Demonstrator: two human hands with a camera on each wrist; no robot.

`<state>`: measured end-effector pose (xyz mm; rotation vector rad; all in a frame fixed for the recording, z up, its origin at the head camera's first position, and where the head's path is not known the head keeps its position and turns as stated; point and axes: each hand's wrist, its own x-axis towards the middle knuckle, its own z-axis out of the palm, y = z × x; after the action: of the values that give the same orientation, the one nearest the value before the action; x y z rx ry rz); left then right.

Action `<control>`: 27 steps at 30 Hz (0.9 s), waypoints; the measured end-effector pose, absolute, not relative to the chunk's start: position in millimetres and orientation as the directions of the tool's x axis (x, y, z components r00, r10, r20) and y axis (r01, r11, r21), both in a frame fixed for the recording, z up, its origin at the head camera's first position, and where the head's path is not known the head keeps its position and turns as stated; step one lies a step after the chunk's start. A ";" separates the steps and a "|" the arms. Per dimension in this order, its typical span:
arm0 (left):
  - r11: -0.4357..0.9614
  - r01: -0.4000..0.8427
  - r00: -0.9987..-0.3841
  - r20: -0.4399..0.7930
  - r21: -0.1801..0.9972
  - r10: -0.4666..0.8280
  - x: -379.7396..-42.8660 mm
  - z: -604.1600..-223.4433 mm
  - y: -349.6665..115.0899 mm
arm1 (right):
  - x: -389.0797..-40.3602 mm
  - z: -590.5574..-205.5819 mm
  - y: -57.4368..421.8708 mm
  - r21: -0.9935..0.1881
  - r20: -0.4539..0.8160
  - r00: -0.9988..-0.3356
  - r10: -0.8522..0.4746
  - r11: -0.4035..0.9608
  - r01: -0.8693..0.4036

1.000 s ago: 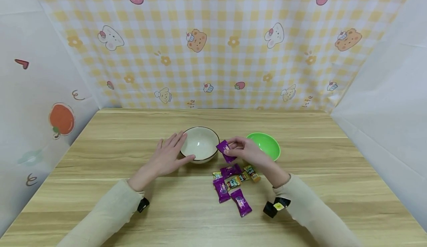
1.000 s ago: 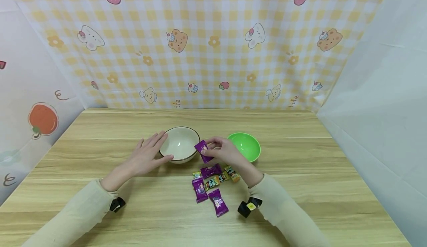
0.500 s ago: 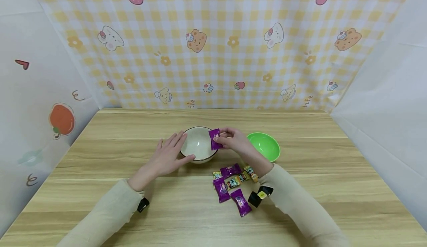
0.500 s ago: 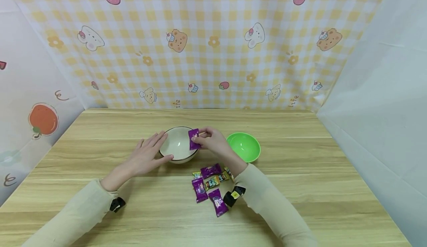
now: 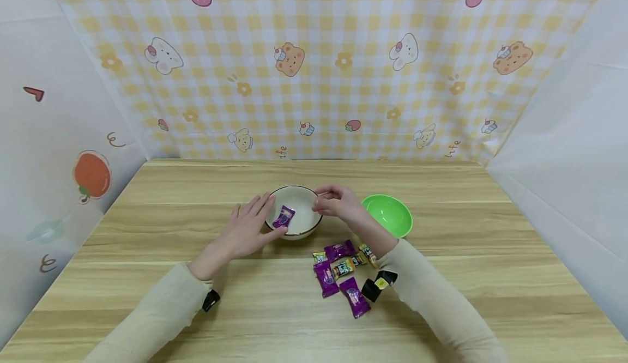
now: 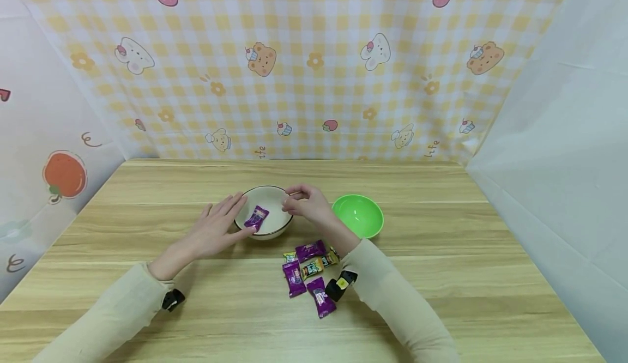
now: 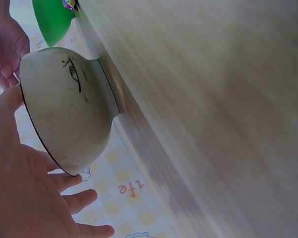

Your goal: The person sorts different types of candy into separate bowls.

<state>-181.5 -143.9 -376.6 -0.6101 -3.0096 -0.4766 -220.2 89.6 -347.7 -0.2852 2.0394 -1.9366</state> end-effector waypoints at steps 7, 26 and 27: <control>0.874 0.385 -0.923 0.099 0.298 0.373 -182.2 -378.2 -143.5 | -212.4 -346.8 105.3 -0.992 -0.069 -0.916 -0.395 0.122 0.022; 0.878 0.385 -0.922 0.082 0.285 0.378 -181.6 -376.2 -143.5 | -174.6 -365.1 169.1 -0.949 -0.203 -0.794 -0.573 0.315 0.015; 0.877 0.385 -0.922 0.082 0.286 0.378 -181.4 -375.8 -143.5 | -172.7 -366.4 171.6 -0.947 -0.210 -0.790 -0.576 0.322 0.017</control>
<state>-181.4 -143.5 -375.8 -0.6138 -3.0213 -0.4682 -172.7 171.6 -366.4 -0.4911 2.0711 -1.4920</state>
